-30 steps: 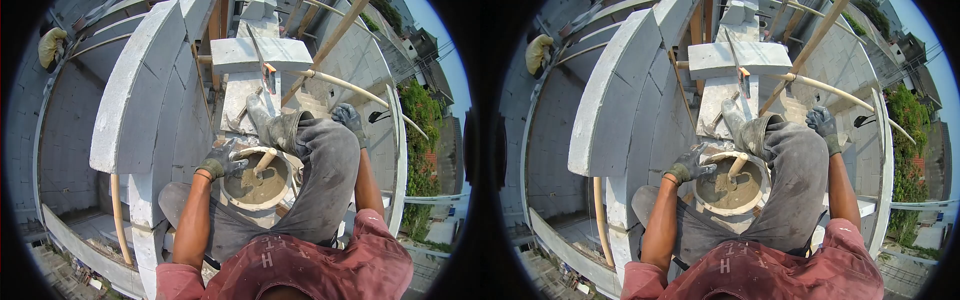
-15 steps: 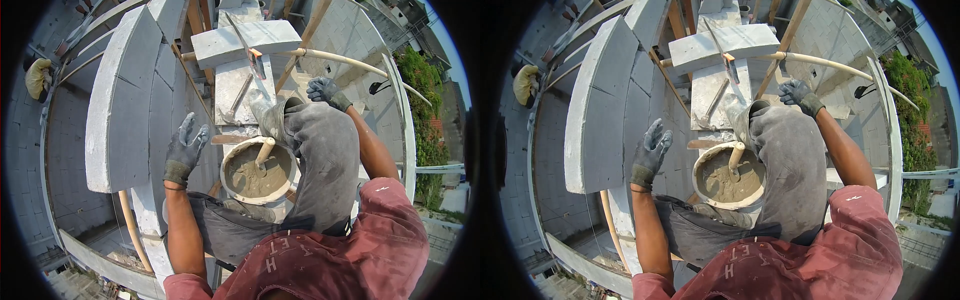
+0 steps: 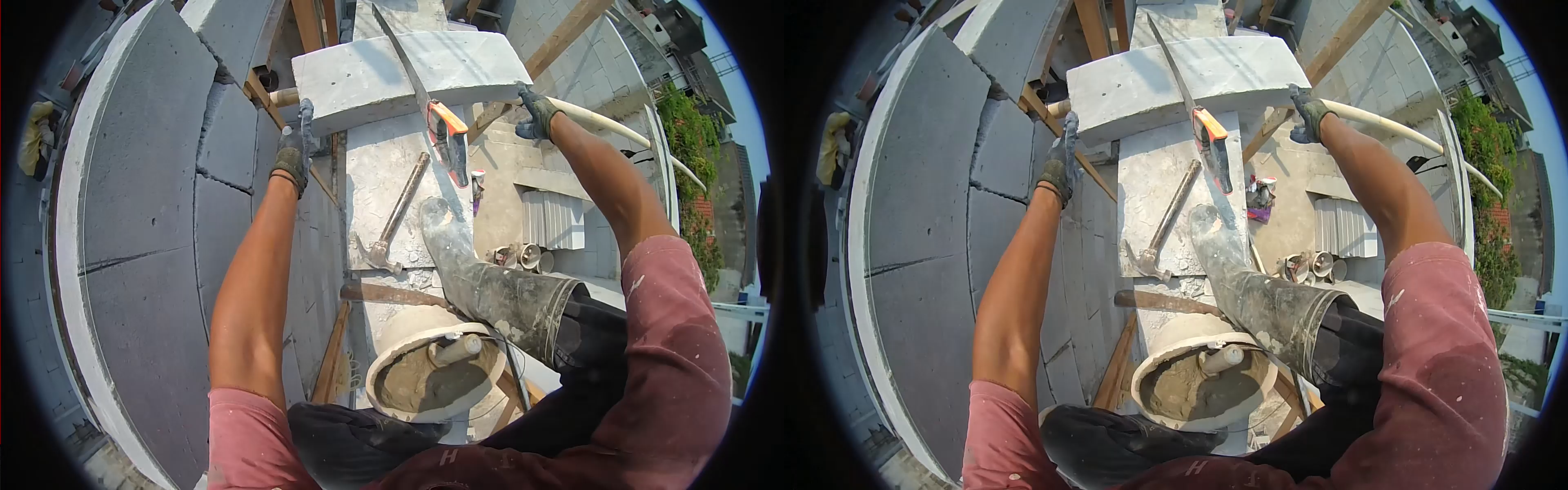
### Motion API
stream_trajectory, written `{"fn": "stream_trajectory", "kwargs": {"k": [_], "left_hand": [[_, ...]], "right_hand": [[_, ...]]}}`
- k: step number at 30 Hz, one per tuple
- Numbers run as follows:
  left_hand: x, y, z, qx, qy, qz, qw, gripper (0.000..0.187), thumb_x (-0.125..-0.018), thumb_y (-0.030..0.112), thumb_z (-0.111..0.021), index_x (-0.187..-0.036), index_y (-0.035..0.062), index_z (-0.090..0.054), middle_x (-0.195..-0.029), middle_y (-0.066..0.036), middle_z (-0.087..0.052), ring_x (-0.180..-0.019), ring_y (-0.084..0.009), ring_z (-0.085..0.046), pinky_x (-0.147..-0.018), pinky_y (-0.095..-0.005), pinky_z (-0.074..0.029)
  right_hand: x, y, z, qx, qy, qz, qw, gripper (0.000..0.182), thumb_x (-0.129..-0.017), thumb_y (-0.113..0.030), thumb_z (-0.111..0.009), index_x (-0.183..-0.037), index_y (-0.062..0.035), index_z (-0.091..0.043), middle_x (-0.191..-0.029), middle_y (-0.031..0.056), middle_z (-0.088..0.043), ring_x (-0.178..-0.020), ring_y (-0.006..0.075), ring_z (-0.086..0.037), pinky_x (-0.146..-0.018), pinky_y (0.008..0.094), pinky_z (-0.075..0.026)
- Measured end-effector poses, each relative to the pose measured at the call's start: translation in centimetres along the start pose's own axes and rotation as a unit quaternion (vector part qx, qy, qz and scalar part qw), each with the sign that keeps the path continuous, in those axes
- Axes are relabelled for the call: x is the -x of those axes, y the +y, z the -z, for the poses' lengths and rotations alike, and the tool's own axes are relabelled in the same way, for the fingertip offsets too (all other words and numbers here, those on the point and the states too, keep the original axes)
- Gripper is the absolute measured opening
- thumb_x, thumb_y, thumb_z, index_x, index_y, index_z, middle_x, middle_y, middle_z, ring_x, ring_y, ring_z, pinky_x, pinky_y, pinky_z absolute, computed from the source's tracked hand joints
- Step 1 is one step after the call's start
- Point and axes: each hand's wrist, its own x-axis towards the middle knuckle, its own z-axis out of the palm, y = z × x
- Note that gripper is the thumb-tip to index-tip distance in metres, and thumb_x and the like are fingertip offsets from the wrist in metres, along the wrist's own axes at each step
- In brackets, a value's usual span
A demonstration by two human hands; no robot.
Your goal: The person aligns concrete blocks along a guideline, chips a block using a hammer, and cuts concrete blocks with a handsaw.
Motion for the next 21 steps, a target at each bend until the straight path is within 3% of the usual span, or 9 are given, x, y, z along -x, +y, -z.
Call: {"fn": "stream_trajectory", "kwargs": {"k": [1, 2, 5, 7, 8, 11, 13, 17, 21], "left_hand": [[-1.6, -0.3, -0.8, -0.004, 0.046, 0.003, 0.999, 0.09, -0.078, 0.076, -0.056, -0.127, 0.0007, -0.054, -0.112, -0.014, -0.061, -0.089, -0.0238, -0.058, -0.079, -0.038, -0.048], [-3.5, -0.3, -1.1, 0.057, -0.006, 0.053, 0.997, 0.092, -0.079, 0.074, -0.058, -0.146, 0.0164, -0.035, -0.14, -0.012, -0.045, -0.13, -0.0299, -0.04, -0.103, -0.0514, -0.035], [-7.7, -1.5, -2.2, 0.18, -0.106, 0.021, 0.978, 0.08, -0.08, 0.068, -0.064, -0.14, 0.0197, -0.042, -0.132, -0.011, -0.051, -0.12, -0.0291, -0.05, -0.097, -0.0518, -0.043], [-8.8, -1.8, -3.0, 0.204, -0.13, 0.024, 0.97, 0.075, -0.08, 0.064, -0.066, -0.137, 0.0201, -0.044, -0.128, -0.009, -0.052, -0.114, -0.0277, -0.053, -0.092, -0.0504, -0.046], [-8.5, -2.0, -3.0, 0.235, -0.145, 0.012, 0.961, 0.071, -0.08, 0.061, -0.069, -0.133, 0.0206, -0.046, -0.124, -0.008, -0.054, -0.109, -0.0263, -0.056, -0.088, -0.0491, -0.049], [-6.7, -1.9, -2.8, 0.192, -0.105, -0.019, 0.976, 0.07, -0.08, 0.057, -0.071, -0.134, 0.0202, -0.047, -0.123, -0.007, -0.055, -0.106, -0.0246, -0.057, -0.086, -0.0459, -0.051], [-6.6, -3.3, -2.4, 0.218, -0.093, -0.008, 0.972, 0.071, -0.079, 0.058, -0.072, -0.134, 0.0196, -0.049, -0.12, -0.007, -0.058, -0.106, -0.0227, -0.057, -0.085, -0.0446, -0.051], [-1.8, -6.5, -1.6, 0.205, -0.05, 0.023, 0.977, 0.066, -0.081, 0.057, -0.071, -0.132, 0.0209, -0.053, -0.121, -0.004, -0.059, -0.106, -0.0209, -0.057, -0.086, -0.0434, -0.049], [1.5, -9.7, -0.8, 0.177, -0.05, 0.011, 0.983, 0.059, -0.084, 0.058, -0.067, -0.131, 0.0226, -0.056, -0.127, 0.004, -0.058, -0.105, -0.018, -0.056, -0.087, -0.0406, -0.048]], "right_hand": [[-1.8, -0.3, -1.6, 0.007, -0.001, -0.005, 1.0, 0.103, -0.077, -0.061, -0.071, -0.149, -0.0046, -0.023, -0.145, 0.0278, -0.033, -0.128, 0.0364, -0.044, -0.1, 0.0507, -0.044], [-3.8, -0.3, -3.3, -0.022, -0.008, -0.008, 1.0, 0.101, -0.076, -0.06, -0.072, -0.147, -0.0055, -0.025, -0.143, 0.0259, -0.035, -0.126, 0.0364, -0.045, -0.1, 0.0522, -0.044], [-10.7, 0.2, -7.7, -0.307, -0.079, 0.003, 0.948, 0.093, -0.073, -0.059, -0.073, -0.141, -0.0084, -0.034, -0.138, 0.0204, -0.043, -0.122, 0.0363, -0.047, -0.1, 0.0566, -0.041], [-13.2, 0.7, -9.0, -0.42, -0.103, 0.035, 0.901, 0.088, -0.071, -0.058, -0.073, -0.136, -0.0104, -0.04, -0.135, 0.0167, -0.048, -0.12, 0.0362, -0.048, -0.1, 0.0595, -0.04], [-13.5, 1.0, -9.3, -0.427, -0.125, 0.08, 0.892, 0.083, -0.073, -0.054, -0.074, -0.135, -0.0103, -0.041, -0.13, 0.016, -0.051, -0.116, 0.0367, -0.051, -0.099, 0.0589, -0.042], [-13.5, 1.7, -8.9, -0.441, -0.141, 0.061, 0.884, 0.078, -0.075, -0.052, -0.074, -0.134, -0.012, -0.042, -0.127, 0.0148, -0.053, -0.111, 0.0356, -0.055, -0.094, 0.058, -0.046], [-10.6, 4.0, -9.0, -0.458, -0.13, 0.123, 0.871, 0.07, -0.076, -0.051, -0.075, -0.131, -0.0169, -0.049, -0.128, 0.0091, -0.056, -0.11, 0.033, -0.057, -0.088, 0.0564, -0.051], [-8.8, 9.7, -6.6, -0.498, -0.159, 0.09, 0.848, 0.073, -0.074, -0.048, -0.079, -0.134, -0.0192, -0.049, -0.133, 0.0078, -0.054, -0.118, 0.0317, -0.054, -0.099, 0.0551, -0.045], [-5.3, 13.0, -5.3, -0.506, -0.119, 0.064, 0.852, 0.068, -0.073, -0.047, -0.079, -0.13, -0.0198, -0.054, -0.129, 0.0066, -0.058, -0.117, 0.0304, -0.055, -0.098, 0.054, -0.045]]}}
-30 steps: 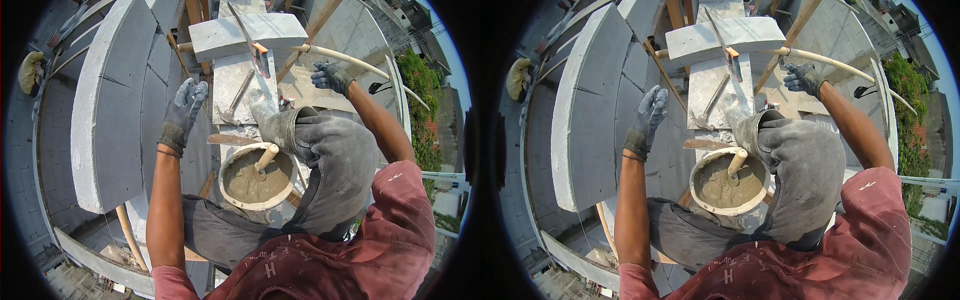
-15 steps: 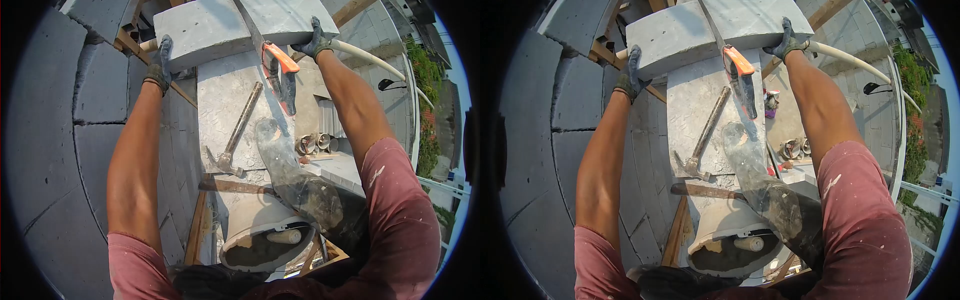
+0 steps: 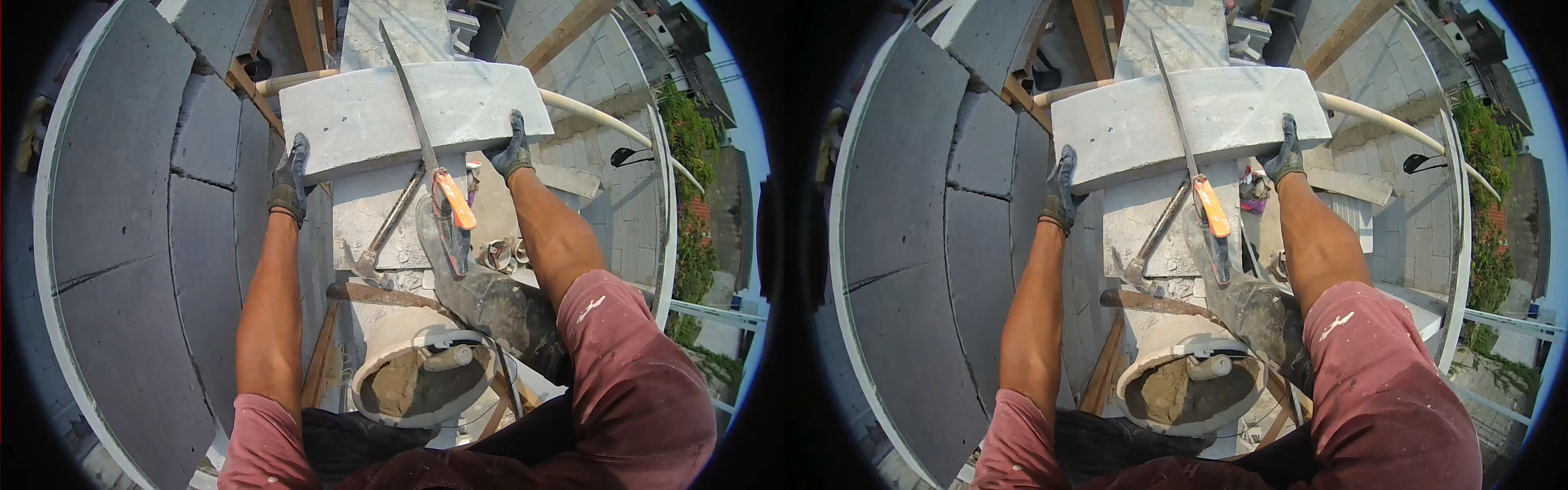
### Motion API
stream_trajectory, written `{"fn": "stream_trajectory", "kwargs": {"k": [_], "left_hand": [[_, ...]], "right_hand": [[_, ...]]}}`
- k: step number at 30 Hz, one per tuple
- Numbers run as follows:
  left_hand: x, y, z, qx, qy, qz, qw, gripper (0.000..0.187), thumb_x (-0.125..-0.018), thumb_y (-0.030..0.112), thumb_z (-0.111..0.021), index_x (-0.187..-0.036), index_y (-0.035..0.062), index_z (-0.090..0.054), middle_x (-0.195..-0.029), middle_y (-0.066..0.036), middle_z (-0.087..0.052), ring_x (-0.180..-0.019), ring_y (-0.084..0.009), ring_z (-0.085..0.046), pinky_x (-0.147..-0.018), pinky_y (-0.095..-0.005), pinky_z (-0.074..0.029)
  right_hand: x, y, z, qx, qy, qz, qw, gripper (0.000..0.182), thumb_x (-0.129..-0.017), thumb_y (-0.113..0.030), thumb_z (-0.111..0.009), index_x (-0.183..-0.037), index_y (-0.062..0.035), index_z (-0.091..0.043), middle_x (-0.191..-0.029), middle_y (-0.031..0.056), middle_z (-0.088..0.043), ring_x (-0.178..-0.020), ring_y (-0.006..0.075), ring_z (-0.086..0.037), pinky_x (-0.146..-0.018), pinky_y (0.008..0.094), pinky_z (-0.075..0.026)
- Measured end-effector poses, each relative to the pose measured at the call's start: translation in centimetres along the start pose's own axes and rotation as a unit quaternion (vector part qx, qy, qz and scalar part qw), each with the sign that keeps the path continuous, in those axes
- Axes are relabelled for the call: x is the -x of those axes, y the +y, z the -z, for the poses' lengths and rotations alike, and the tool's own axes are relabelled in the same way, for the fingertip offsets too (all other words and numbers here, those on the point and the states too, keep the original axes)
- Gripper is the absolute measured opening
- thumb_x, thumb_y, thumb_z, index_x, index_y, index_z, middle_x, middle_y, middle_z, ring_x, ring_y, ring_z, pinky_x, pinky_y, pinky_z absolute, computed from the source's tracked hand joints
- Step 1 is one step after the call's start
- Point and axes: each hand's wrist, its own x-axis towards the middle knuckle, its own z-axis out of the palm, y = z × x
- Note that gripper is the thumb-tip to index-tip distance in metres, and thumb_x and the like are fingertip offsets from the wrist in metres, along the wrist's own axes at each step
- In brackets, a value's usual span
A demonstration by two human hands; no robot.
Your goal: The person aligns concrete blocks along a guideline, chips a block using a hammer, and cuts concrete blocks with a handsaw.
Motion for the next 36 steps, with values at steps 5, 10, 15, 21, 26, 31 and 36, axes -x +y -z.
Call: {"fn": "stream_trajectory", "kwargs": {"k": [5, 10, 15, 21, 26, 31, 36], "left_hand": [[0.4, -3.6, 1.7, 0.048, -0.035, -0.028, 0.998, 0.057, -0.087, 0.059, -0.062, -0.131, 0.0237, -0.056, -0.128, 0.007, -0.057, -0.106, -0.0173, -0.055, -0.087, -0.0396, -0.047], [2.9, -1.0, 0.6, -0.069, 0.029, 0.015, 0.997, 0.058, -0.087, 0.06, -0.059, -0.131, 0.0221, -0.055, -0.127, 0.003, -0.058, -0.104, -0.0168, -0.056, -0.087, -0.0401, -0.046], [4.1, -0.9, 2.0, -0.384, 0.168, -0.021, 0.907, 0.1, -0.079, 0.076, -0.054, -0.141, -0.002, -0.043, -0.132, -0.024, -0.055, -0.123, -0.0343, -0.054, -0.103, -0.0395, -0.042], [17.0, 4.3, 1.8, -0.338, 0.068, -0.082, 0.935, 0.089, -0.084, 0.066, -0.058, -0.139, -0.002, -0.046, -0.132, -0.022, -0.056, -0.126, -0.0345, -0.051, -0.105, -0.0401, -0.038], [32.3, 9.4, 1.9, -0.186, -0.04, -0.165, 0.968, 0.049, -0.098, 0.042, -0.054, -0.136, 0.0119, -0.052, -0.131, -0.003, -0.058, -0.117, -0.0134, -0.054, -0.092, -0.0339, -0.042], [37.3, 6.4, 5.1, -0.166, -0.02, -0.231, 0.959, 0.056, -0.093, 0.042, -0.061, -0.134, 0.0055, -0.053, -0.124, -0.009, -0.063, -0.111, -0.0226, -0.061, -0.091, -0.033, -0.047], [38.5, 6.9, 6.6, -0.484, 0.094, -0.236, 0.838, 0.077, -0.083, 0.057, -0.064, -0.133, -0.0007, -0.053, -0.121, -0.023, -0.063, -0.109, -0.0371, -0.062, -0.095, -0.0398, -0.047]], "right_hand": [[3.1, -0.5, 1.1, 0.0, -0.006, -0.028, 1.0, 0.071, -0.077, -0.049, -0.077, -0.133, -0.0168, -0.05, -0.133, 0.0115, -0.054, -0.117, 0.0327, -0.056, -0.1, 0.0511, -0.047], [8.4, -4.6, -2.9, 0.434, 0.295, -0.064, 0.849, 0.078, -0.073, -0.064, -0.073, -0.133, -0.0186, -0.052, -0.134, 0.0191, -0.051, -0.116, 0.0406, -0.055, -0.089, 0.0536, -0.051], [12.1, -5.9, -4.6, 0.797, 0.21, 0.271, 0.497, 0.095, -0.081, -0.076, -0.051, -0.118, 0.0113, -0.053, -0.114, 0.0288, -0.063, -0.108, 0.0421, -0.062, -0.092, 0.0447, -0.049], [25.2, 3.2, -7.3, 0.779, 0.07, 0.23, 0.579, 0.064, -0.083, -0.065, -0.058, -0.105, -0.0052, -0.067, -0.105, 0.0216, -0.068, -0.101, 0.035, -0.065, -0.088, 0.044, -0.049], [28.2, 10.1, -3.3, 0.707, 0.018, 0.466, 0.532, 0.048, -0.08, -0.05, -0.067, -0.109, -0.0115, -0.068, -0.103, 0.0211, -0.067, -0.099, 0.0349, -0.065, -0.084, 0.0413, -0.051], [30.4, 7.0, -3.5, 0.686, -0.01, 0.353, 0.636, 0.031, -0.084, -0.032, -0.064, -0.105, -0.0094, -0.068, -0.087, 0.0192, -0.069, -0.081, 0.035, -0.067, -0.069, 0.0412, -0.052], [25.0, 7.5, -0.3, 0.583, -0.118, 0.21, 0.776, 0.032, -0.089, -0.04, -0.064, -0.084, -0.0082, -0.069, -0.064, 0.0101, -0.064, -0.05, 0.0197, -0.059, -0.048, 0.0375, -0.045]]}}
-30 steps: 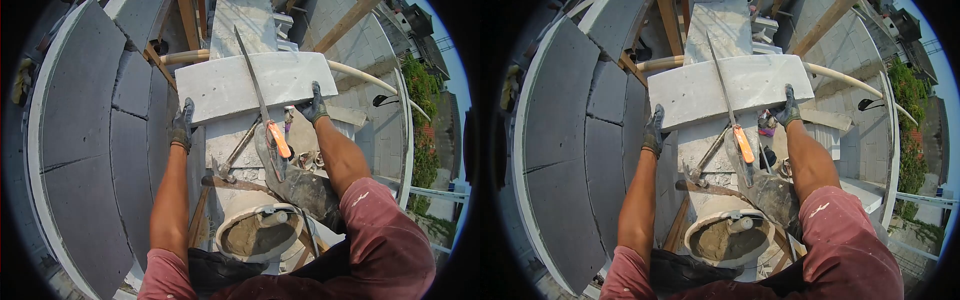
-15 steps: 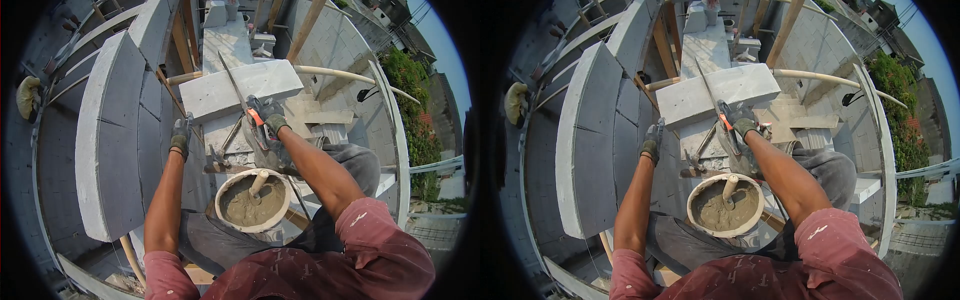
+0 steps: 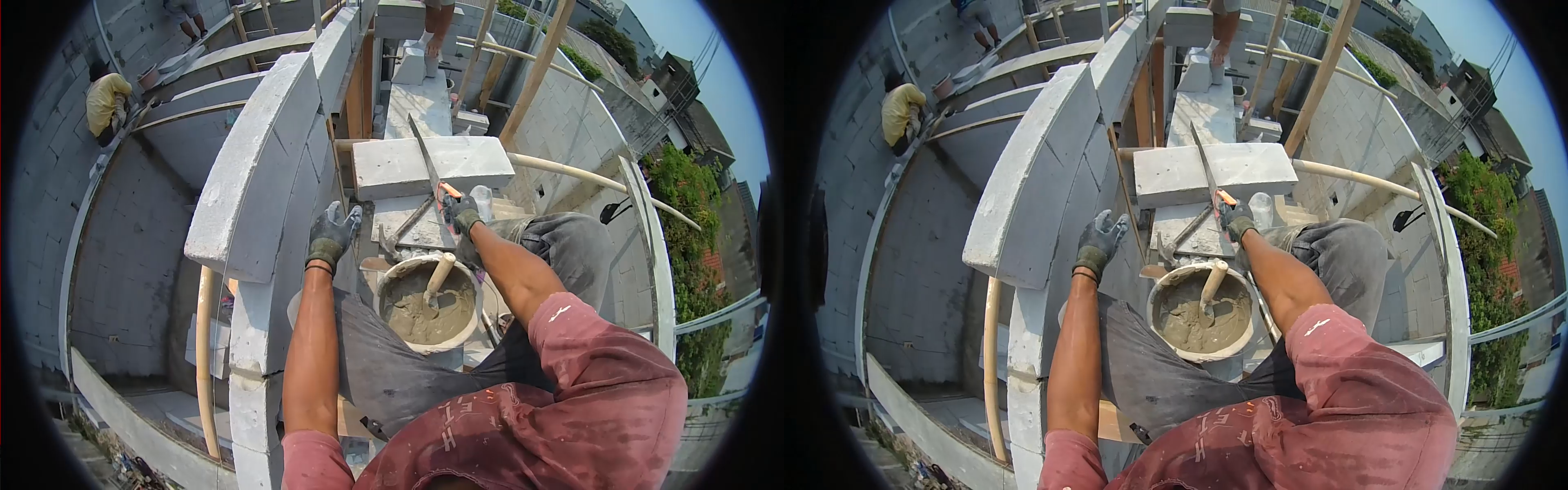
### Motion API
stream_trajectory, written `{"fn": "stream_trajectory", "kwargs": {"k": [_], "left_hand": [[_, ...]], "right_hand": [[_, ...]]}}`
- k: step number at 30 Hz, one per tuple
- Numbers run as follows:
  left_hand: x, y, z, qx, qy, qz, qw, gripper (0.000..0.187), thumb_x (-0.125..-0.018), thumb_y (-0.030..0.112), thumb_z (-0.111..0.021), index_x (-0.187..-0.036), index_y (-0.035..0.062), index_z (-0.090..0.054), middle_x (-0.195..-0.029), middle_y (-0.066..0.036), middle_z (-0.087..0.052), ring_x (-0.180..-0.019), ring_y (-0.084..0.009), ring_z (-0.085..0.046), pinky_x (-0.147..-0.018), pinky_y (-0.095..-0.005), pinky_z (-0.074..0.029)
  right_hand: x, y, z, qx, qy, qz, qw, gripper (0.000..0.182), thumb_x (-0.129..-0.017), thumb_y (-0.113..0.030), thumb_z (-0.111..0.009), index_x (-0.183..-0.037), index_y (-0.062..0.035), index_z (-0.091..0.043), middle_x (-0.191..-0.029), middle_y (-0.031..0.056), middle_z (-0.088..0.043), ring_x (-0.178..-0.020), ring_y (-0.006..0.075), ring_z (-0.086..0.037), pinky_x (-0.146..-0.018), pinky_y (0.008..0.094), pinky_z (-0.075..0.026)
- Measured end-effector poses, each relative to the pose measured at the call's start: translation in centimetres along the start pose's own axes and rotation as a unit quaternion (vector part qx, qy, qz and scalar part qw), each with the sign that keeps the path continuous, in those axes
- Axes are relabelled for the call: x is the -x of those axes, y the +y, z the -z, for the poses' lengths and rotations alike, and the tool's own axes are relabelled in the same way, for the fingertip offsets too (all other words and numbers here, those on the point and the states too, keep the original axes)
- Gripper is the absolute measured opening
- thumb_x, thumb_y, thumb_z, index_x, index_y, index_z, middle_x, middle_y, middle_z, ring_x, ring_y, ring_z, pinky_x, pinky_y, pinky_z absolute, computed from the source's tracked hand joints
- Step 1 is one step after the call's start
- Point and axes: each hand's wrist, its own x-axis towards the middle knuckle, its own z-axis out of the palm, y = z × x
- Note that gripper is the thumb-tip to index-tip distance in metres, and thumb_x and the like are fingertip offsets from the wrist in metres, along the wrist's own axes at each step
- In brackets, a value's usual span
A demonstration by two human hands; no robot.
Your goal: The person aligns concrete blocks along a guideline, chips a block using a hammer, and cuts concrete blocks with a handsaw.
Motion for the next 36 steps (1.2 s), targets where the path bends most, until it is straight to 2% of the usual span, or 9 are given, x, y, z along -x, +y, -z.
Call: {"fn": "stream_trajectory", "kwargs": {"k": [5, 10, 12, 14, 19, 21, 23, 27, 36], "left_hand": [[-1.7, -2.4, -1.7, 0.154, -0.053, -0.006, 0.987, 0.081, -0.085, 0.064, -0.057, -0.134, 0.0007, -0.051, -0.126, -0.022, -0.061, -0.113, -0.0353, -0.06, -0.096, -0.042, -0.046], [-4.9, -1.4, -2.3, 0.035, -0.083, -0.031, 0.995, 0.079, -0.086, 0.063, -0.057, -0.137, 0.003, -0.049, -0.129, -0.022, -0.059, -0.119, -0.0354, -0.056, -0.1, -0.0415, -0.044], [-6.9, -0.8, -3.2, 0.01, -0.117, -0.043, 0.992, 0.078, -0.086, 0.062, -0.057, -0.138, 0.0044, -0.048, -0.132, -0.021, -0.057, -0.123, -0.0354, -0.054, -0.103, -0.0414, -0.043], [-9.1, 2.4, -2.0, -0.155, -0.154, -0.068, 0.974, 0.076, -0.087, 0.06, -0.056, -0.141, 0.0079, -0.046, -0.139, -0.021, -0.051, -0.131, -0.0355, -0.047, -0.109, -0.0402, -0.037], [-19.1, 2.6, -9.6, -0.357, -0.226, -0.104, 0.9, 0.083, -0.088, 0.06, -0.053, -0.154, 0.0225, -0.02, -0.158, -0.02, -0.018, -0.146, -0.041, -0.016, -0.116, -0.0563, -0.018], [-21.6, 2.2, -12.9, -0.372, -0.223, -0.111, 0.894, 0.082, -0.088, 0.058, -0.053, -0.154, 0.0227, -0.02, -0.158, -0.022, -0.016, -0.146, -0.0425, -0.016, -0.115, -0.0588, -0.019], [-21.7, 2.4, -15.1, -0.364, -0.211, -0.09, 0.903, 0.081, -0.089, 0.055, -0.054, -0.155, 0.024, -0.018, -0.157, -0.028, -0.013, -0.145, -0.0465, -0.014, -0.114, -0.0573, -0.021], [-23.2, -0.6, -18.7, -0.339, -0.176, -0.086, 0.92, 0.082, -0.089, 0.046, -0.059, -0.155, 0.0249, -0.016, -0.153, -0.036, -0.01, -0.142, -0.0494, -0.021, -0.117, -0.0492, -0.018], [-24.9, 0.5, -19.7, -0.376, -0.172, -0.073, 0.908, 0.085, -0.088, 0.043, -0.061, -0.155, 0.0256, -0.012, -0.152, -0.038, -0.009, -0.137, -0.0501, -0.031, -0.116, -0.0493, -0.024]], "right_hand": [[2.6, -3.4, -0.5, 0.05, 0.057, 0.001, 0.997, 0.031, -0.092, -0.038, -0.063, -0.091, -0.0072, -0.064, -0.06, 0.004, -0.06, -0.047, 0.0147, -0.056, -0.044, 0.0317, -0.043], [2.0, -3.4, -1.5, 0.019, 0.037, -0.049, 0.998, 0.037, -0.092, -0.046, -0.062, -0.087, -0.0089, -0.062, -0.057, 0.0026, -0.055, -0.045, 0.014, -0.051, -0.043, 0.0312, -0.041], [1.0, -1.7, -2.2, -0.3, 0.028, -0.12, 0.946, 0.039, -0.093, -0.048, -0.059, -0.088, -0.0101, -0.062, -0.056, 0.0007, -0.051, -0.041, 0.0134, -0.044, -0.041, 0.0296, -0.037], [0.5, 0.5, -2.6, -0.4, 0.027, -0.151, 0.904, 0.039, -0.095, -0.049, -0.054, -0.087, -0.0114, -0.06, -0.057, -0.0011, -0.048, -0.042, 0.012, -0.04, -0.04, 0.0275, -0.034], [1.3, 0.8, -2.3, -0.253, 0.066, -0.078, 0.962, 0.036, -0.099, -0.043, -0.048, -0.082, -0.012, -0.057, -0.064, 0.0009, -0.053, -0.047, 0.0133, -0.046, -0.043, 0.031, -0.039], [1.2, -0.5, -1.1, -0.091, 0.048, -0.1, 0.99, 0.033, -0.1, -0.037, -0.047, -0.083, -0.0096, -0.057, -0.067, 0.0016, -0.055, -0.051, 0.0137, -0.05, -0.043, 0.0339, -0.041], [1.2, -0.4, -0.8, 0.067, 0.133, 0.016, 0.989, 0.042, -0.093, -0.039, -0.055, -0.088, 0.0016, -0.061, -0.071, 0.0208, -0.061, -0.059, 0.0328, -0.063, -0.054, 0.0416, -0.049], [0.8, 2.5, -3.0, 0.026, 0.103, -0.021, 0.994, 0.038, -0.089, -0.036, -0.06, -0.094, 0.0019, -0.063, -0.081, 0.0268, -0.063, -0.079, 0.0436, -0.062, -0.07, 0.0482, -0.049], [1.0, -1.1, -2.0, 0.175, 0.154, 0.056, 0.971, 0.05, -0.086, -0.038, -0.064, -0.112, 0.0051, -0.062, -0.1, 0.0287, -0.066, -0.095, 0.0432, -0.064, -0.084, 0.0466, -0.051]]}}
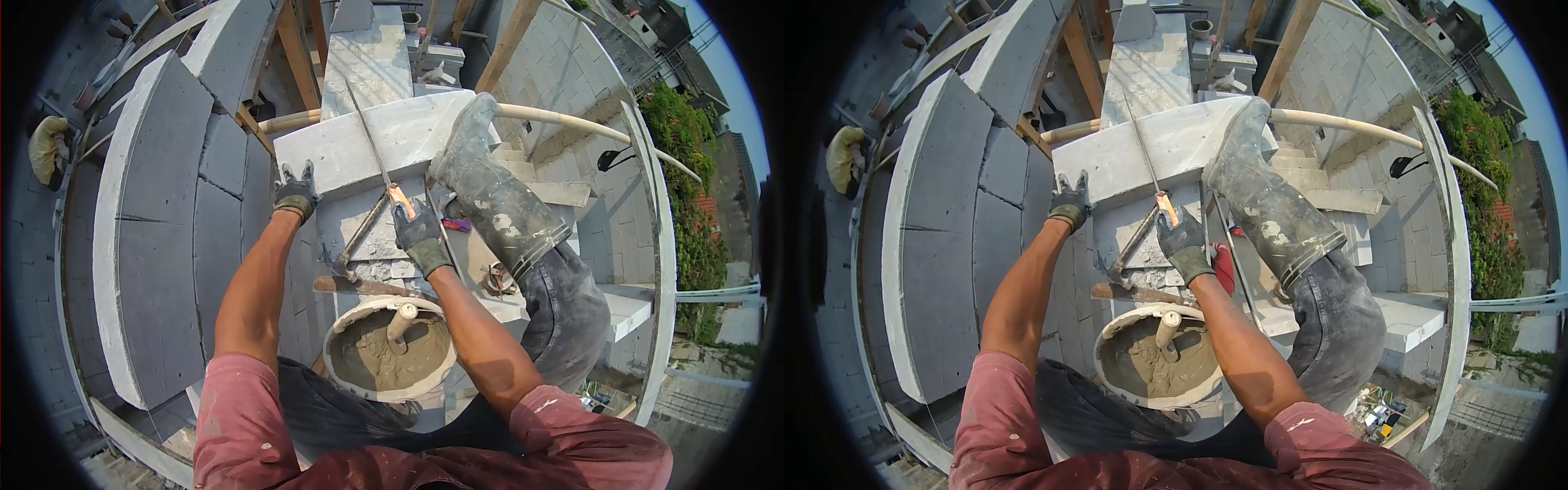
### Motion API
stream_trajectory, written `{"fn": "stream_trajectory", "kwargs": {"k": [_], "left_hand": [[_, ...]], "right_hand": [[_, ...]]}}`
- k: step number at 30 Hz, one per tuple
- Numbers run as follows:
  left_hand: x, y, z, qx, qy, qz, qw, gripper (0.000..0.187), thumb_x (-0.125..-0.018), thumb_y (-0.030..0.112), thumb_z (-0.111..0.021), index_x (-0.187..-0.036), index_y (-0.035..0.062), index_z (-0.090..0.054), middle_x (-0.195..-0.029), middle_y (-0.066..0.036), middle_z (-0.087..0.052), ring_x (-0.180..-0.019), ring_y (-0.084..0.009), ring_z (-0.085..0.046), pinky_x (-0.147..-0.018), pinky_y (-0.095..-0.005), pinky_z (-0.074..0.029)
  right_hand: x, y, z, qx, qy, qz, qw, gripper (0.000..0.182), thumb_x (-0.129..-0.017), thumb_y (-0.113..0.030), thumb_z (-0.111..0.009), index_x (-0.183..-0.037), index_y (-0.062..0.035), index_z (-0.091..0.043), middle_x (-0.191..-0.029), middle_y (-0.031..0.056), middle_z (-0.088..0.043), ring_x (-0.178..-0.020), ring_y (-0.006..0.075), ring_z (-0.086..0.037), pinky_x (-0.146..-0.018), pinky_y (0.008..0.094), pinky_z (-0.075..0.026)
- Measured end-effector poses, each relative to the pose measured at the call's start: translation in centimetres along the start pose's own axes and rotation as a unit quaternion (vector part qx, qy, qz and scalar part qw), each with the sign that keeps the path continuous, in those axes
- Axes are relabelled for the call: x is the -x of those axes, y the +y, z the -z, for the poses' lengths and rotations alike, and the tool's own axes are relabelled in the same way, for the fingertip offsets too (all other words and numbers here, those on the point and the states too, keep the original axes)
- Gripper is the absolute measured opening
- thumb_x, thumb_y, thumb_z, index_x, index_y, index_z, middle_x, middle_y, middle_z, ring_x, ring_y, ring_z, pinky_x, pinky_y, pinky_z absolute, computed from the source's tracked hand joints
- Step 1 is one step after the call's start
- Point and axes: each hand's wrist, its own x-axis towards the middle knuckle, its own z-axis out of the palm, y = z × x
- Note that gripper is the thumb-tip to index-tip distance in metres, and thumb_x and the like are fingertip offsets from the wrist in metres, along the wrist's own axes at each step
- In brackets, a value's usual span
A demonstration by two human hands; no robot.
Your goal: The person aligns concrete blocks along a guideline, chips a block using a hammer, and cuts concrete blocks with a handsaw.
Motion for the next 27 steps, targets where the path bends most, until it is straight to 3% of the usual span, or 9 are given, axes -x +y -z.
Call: {"fn": "stream_trajectory", "kwargs": {"k": [2, 4, 5, 12, 15, 18, 22, 24, 27], "left_hand": [[0.8, 0.2, -0.1, -0.015, -0.026, 0.008, 1.0, 0.085, -0.088, 0.042, -0.062, -0.155, 0.0256, -0.012, -0.152, -0.038, -0.01, -0.135, -0.0509, -0.034, -0.115, -0.0494, -0.026], [0.7, 0.2, 0.0, -0.003, -0.022, 0.01, 1.0, 0.084, -0.088, 0.042, -0.063, -0.155, 0.0249, -0.015, -0.153, -0.036, -0.011, -0.141, -0.0481, -0.025, -0.115, -0.0478, -0.026], [0.0, -0.3, -1.2, -0.022, 0.012, -0.011, 1.0, 0.086, -0.088, 0.039, -0.063, -0.155, 0.0247, -0.011, -0.152, -0.038, -0.011, -0.13, -0.0552, -0.039, -0.111, -0.0494, -0.033], [-0.2, 0.0, -0.3, -0.044, -0.013, -0.007, 0.999, 0.086, -0.088, 0.04, -0.062, -0.155, 0.0229, -0.011, -0.15, -0.04, -0.014, -0.121, -0.0532, -0.05, -0.105, -0.0492, -0.041], [-0.1, 0.1, -0.5, -0.06, 0.001, -0.012, 0.998, 0.086, -0.088, 0.039, -0.061, -0.155, 0.0217, -0.01, -0.149, -0.04, -0.015, -0.118, -0.054, -0.052, -0.103, -0.0484, -0.043], [0.0, 0.6, 0.5, -0.023, -0.048, 0.016, 0.998, 0.086, -0.088, 0.043, -0.062, -0.155, 0.0251, -0.011, -0.153, -0.036, -0.011, -0.133, -0.0492, -0.039, -0.112, -0.0475, -0.033], [-0.3, 0.8, 1.1, -0.025, -0.046, 0.03, 0.998, 0.086, -0.088, 0.042, -0.062, -0.155, 0.0245, -0.011, -0.153, -0.037, -0.011, -0.13, -0.0489, -0.042, -0.112, -0.0476, -0.033], [-0.7, -0.3, -0.2, -0.055, -0.025, -0.023, 0.998, 0.087, -0.088, 0.042, -0.06, -0.155, 0.0218, -0.009, -0.149, -0.041, -0.014, -0.119, -0.0522, -0.051, -0.103, -0.0466, -0.044], [-0.6, 0.3, 0.4, -0.054, -0.027, -0.013, 0.998, 0.087, -0.088, 0.043, -0.061, -0.155, 0.0218, -0.01, -0.15, -0.04, -0.013, -0.124, -0.0504, -0.048, -0.107, -0.047, -0.039]], "right_hand": [[-0.5, -1.7, 0.8, -0.01, -0.039, -0.044, 0.998, 0.044, -0.086, -0.036, -0.064, -0.105, 0.0031, -0.064, -0.094, 0.0277, -0.067, -0.09, 0.0431, -0.065, -0.08, 0.0472, -0.052], [-0.2, -2.5, 0.6, -0.037, -0.015, -0.032, 0.999, 0.036, -0.085, -0.034, -0.064, -0.097, 0.0003, -0.065, -0.085, 0.0255, -0.066, -0.082, 0.0431, -0.065, -0.074, 0.0483, -0.052], [0.1, -2.8, 0.8, -0.045, -0.014, -0.032, 0.998, 0.037, -0.088, -0.033, -0.061, -0.093, 0.0034, -0.065, -0.087, 0.0276, -0.065, -0.084, 0.0435, -0.062, -0.074, 0.0466, -0.05], [8.1, -0.4, 7.2, -0.07, -0.032, 0.015, 0.997, 0.03, -0.089, -0.027, -0.064, -0.094, 0.002, -0.063, -0.08, 0.0228, -0.065, -0.074, 0.0403, -0.064, -0.065, 0.0425, -0.051], [4.3, 0.6, 3.9, -0.048, -0.021, -0.025, 0.998, 0.031, -0.086, -0.029, -0.064, -0.094, 0.0008, -0.063, -0.077, 0.0236, -0.064, -0.074, 0.0422, -0.063, -0.066, 0.0456, -0.051], [-0.7, 0.2, -0.2, -0.082, 0.015, -0.027, 0.996, 0.032, -0.091, -0.028, -0.061, -0.087, 0.0031, -0.066, -0.078, 0.0252, -0.064, -0.073, 0.0431, -0.062, -0.065, 0.0455, -0.049], [2.8, -0.8, 2.4, -0.061, 0.049, 0.046, 0.996, 0.027, -0.09, -0.026, -0.06, -0.092, 0.0004, -0.063, -0.076, 0.0235, -0.063, -0.072, 0.0428, -0.061, -0.063, 0.0472, -0.048], [7.3, -0.5, 6.0, -0.047, -0.044, -0.016, 0.998, 0.026, -0.091, -0.027, -0.06, -0.096, -0.0018, -0.063, -0.074, 0.0211, -0.061, -0.071, 0.0395, -0.063, -0.062, 0.0439, -0.05], [7.6, -1.0, 7.3, -0.106, -0.033, 0.012, 0.994, 0.026, -0.09, -0.028, -0.061, -0.092, -0.0019, -0.063, -0.073, 0.0224, -0.062, -0.071, 0.0403, -0.062, -0.063, 0.0438, -0.05]]}}
